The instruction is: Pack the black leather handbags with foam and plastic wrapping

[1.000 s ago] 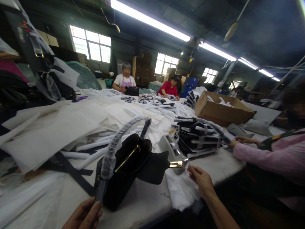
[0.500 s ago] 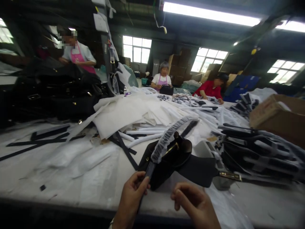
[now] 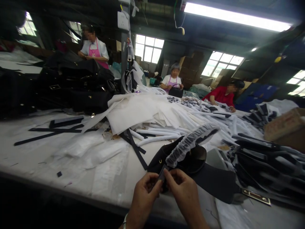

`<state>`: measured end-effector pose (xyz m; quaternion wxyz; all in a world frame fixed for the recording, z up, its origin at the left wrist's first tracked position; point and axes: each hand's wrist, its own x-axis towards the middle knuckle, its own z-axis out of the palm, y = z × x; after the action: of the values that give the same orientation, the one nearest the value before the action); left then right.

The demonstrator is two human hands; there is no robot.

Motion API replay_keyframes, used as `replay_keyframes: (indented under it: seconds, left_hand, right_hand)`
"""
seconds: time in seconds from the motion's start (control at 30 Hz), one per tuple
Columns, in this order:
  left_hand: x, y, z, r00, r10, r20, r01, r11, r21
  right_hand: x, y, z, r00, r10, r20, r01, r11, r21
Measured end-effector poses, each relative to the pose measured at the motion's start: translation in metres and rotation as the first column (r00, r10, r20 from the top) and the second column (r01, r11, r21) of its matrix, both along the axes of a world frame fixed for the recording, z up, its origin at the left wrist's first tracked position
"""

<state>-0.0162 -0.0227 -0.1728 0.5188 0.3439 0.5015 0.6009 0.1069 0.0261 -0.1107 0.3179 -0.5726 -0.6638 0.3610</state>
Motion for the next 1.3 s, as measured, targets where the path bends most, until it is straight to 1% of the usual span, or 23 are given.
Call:
replay_keyframes:
  seconds: [0.07,0.13,0.27,0.33,0.4,0.47,0.57,0.63,0.77,0.87,0.93,1.1,1.3]
  left_hand:
    - [-0.001,0.0,0.002,1.0,0.0,0.028,0.0,1.0,-0.01]
    - [-0.003,0.0,0.005,0.999,-0.007,0.049,0.008,1.0,-0.018]
    - [-0.008,-0.002,0.013,0.995,-0.042,0.09,0.047,0.998,-0.051]
    - [-0.01,-0.003,0.016,0.991,-0.066,0.118,0.075,0.995,-0.071]
    - [-0.011,-0.004,0.017,0.985,-0.084,0.151,0.098,0.991,-0.089]
    - [-0.012,-0.005,0.019,0.979,-0.099,0.18,0.12,0.987,-0.107]
    - [-0.014,-0.007,0.023,0.968,-0.125,0.219,0.157,0.979,-0.133]
    - [-0.014,-0.008,0.024,0.955,-0.14,0.26,0.182,0.972,-0.146]
    - [-0.01,-0.009,0.021,0.912,-0.199,0.36,0.276,0.945,-0.177]
    - [-0.008,-0.008,0.017,0.874,-0.257,0.412,0.361,0.911,-0.2]
    - [-0.008,-0.007,0.016,0.86,-0.278,0.428,0.393,0.896,-0.208]
    - [-0.013,-0.005,0.022,0.882,-0.263,0.39,0.379,0.889,-0.258]
    - [-0.011,-0.007,0.028,0.897,-0.257,0.36,0.368,0.885,-0.284]
  right_hand:
    - [0.0,0.002,0.001,1.0,0.014,0.027,-0.014,1.0,0.01]
    - [0.003,0.004,0.001,0.998,0.056,-0.001,-0.056,0.998,-0.028]
    - [0.018,0.007,-0.006,0.965,0.179,-0.19,-0.209,0.967,-0.148]
    - [0.026,0.007,-0.01,0.941,0.202,-0.273,-0.253,0.953,-0.169]
    - [0.031,0.005,-0.011,0.926,0.204,-0.316,-0.268,0.948,-0.173]
    - [0.033,0.003,-0.011,0.933,0.201,-0.297,-0.258,0.952,-0.167]
    - [0.033,-0.001,-0.01,0.969,0.179,-0.167,-0.202,0.971,-0.127]
    - [0.03,-0.003,-0.012,0.983,0.151,-0.102,-0.158,0.985,-0.074]
    - [0.023,-0.007,-0.021,0.99,0.097,-0.105,-0.096,0.995,0.011]
    - [0.017,-0.008,-0.026,0.993,0.064,-0.104,-0.06,0.997,0.049]
    - [0.014,-0.007,-0.028,0.994,0.053,-0.092,-0.047,0.997,0.065]
    - [0.008,-0.002,-0.028,0.993,0.088,-0.084,-0.083,0.995,0.063]
    - [0.005,0.001,-0.025,0.992,0.102,-0.074,-0.103,0.995,-0.011]
